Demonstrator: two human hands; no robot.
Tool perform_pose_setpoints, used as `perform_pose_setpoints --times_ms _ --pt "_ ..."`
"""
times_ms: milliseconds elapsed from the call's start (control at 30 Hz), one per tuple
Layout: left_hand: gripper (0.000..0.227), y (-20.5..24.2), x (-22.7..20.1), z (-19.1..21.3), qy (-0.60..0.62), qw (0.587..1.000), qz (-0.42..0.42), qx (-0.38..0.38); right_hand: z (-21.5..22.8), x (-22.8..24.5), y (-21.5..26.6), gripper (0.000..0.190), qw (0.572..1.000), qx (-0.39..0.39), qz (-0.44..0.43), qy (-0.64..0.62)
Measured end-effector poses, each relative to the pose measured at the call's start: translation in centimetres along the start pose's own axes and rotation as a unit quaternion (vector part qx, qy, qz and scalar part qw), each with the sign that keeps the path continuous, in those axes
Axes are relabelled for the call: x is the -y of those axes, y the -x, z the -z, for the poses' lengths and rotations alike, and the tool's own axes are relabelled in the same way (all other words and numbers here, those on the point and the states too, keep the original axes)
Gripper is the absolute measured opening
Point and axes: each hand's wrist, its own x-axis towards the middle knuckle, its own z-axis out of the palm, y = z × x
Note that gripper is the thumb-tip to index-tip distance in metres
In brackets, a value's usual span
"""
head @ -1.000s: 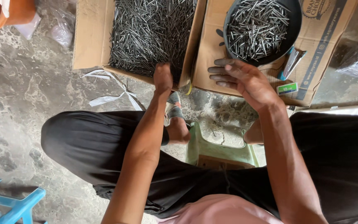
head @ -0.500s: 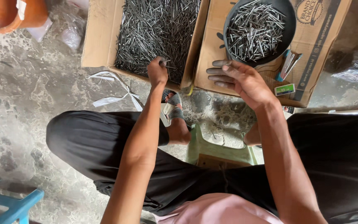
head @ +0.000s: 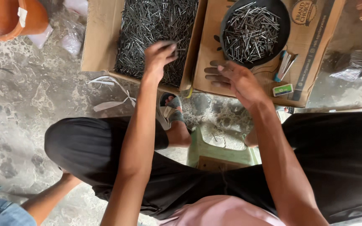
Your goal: The person sits on the floor and repeatedly picks up nails from a cardboard box with their left hand, then transfers them into a black bowl with their right hand. The task involves moving nails from a bulk container into a smaller bowl.
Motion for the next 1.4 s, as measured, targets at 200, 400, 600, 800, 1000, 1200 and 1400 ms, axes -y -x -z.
perform_pose_setpoints --times_ms 200,400,600,800,1000,1200,1400 --pt "0.012 3.5 -5.6 -7.1 -0.045 0.973 -0.095 0.205 0.1 -0.7 -1.0 0.056 0.995 -0.043 0.06 -0.065" --pt "0.013 4.8 -4.3 -11.4 -0.264 0.931 -0.21 0.142 1.5 0.1 -0.4 0.023 0.981 -0.154 0.112 -0.025" --pt "0.044 4.3 -3.9 -12.2 -0.219 0.927 -0.125 0.278 4.0 0.3 -1.1 0.041 0.963 -0.172 0.1 -0.18" --pt "0.037 2.9 -5.3 -10.0 -0.3 0.908 -0.156 0.247 4.0 1.2 -0.2 0.042 0.963 -0.166 0.093 -0.191" --pt "0.028 -3.7 0.9 -2.2 -0.301 0.938 -0.155 0.069 2.3 1.3 -0.3 0.022 0.993 -0.104 0.007 -0.058" --pt "0.031 -6.7 15.6 5.6 -0.428 0.901 -0.019 0.064 1.9 -0.9 -1.9 0.03 0.998 -0.053 0.006 -0.018" --pt "0.05 -4.2 13.9 4.0 -0.468 0.875 -0.083 0.091 1.0 -0.8 -2.6 0.032 0.999 -0.043 -0.015 0.016"
